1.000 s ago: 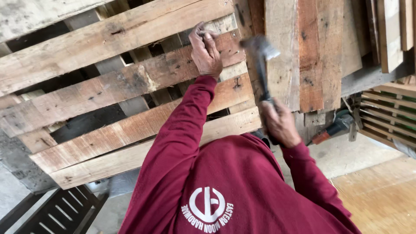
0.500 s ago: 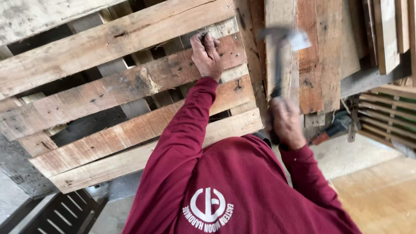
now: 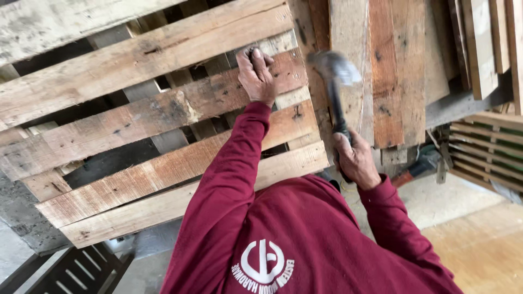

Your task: The person hammers nails into wooden planks to assemble a wooden pallet structure. They repeatedly pick up nails from a container, position them on the wood, and strike them with a hammer. The person also adjusts the position of the planks to align them correctly during the assembly process.

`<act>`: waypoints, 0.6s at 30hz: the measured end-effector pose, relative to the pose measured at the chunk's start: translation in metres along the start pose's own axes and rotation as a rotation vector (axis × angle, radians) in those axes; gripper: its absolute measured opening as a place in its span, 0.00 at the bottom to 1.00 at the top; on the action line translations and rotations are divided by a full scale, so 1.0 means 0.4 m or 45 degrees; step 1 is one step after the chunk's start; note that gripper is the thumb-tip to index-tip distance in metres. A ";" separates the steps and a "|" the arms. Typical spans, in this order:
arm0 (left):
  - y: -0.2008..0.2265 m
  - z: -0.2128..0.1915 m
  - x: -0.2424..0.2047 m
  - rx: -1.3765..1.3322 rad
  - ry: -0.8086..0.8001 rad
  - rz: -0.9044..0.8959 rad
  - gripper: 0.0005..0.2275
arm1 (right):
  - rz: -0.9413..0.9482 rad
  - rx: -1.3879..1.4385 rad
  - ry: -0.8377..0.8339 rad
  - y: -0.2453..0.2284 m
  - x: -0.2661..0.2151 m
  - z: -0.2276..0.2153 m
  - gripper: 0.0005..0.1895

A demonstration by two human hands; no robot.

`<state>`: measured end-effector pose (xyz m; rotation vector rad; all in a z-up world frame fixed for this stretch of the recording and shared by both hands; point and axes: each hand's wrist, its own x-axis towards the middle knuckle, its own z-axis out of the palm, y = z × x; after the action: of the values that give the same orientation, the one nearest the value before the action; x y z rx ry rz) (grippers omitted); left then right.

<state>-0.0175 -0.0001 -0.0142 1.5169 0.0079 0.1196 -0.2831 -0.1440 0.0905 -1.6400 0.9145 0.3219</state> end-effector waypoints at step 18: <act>0.052 -0.219 -0.165 0.777 -0.471 0.224 0.12 | -0.497 -0.748 0.715 0.176 0.174 -0.212 0.17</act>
<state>-0.0918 0.0827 -0.0027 2.1292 -0.4189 -0.0310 -0.3095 -0.2505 0.0204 -2.4796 0.9237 -0.1767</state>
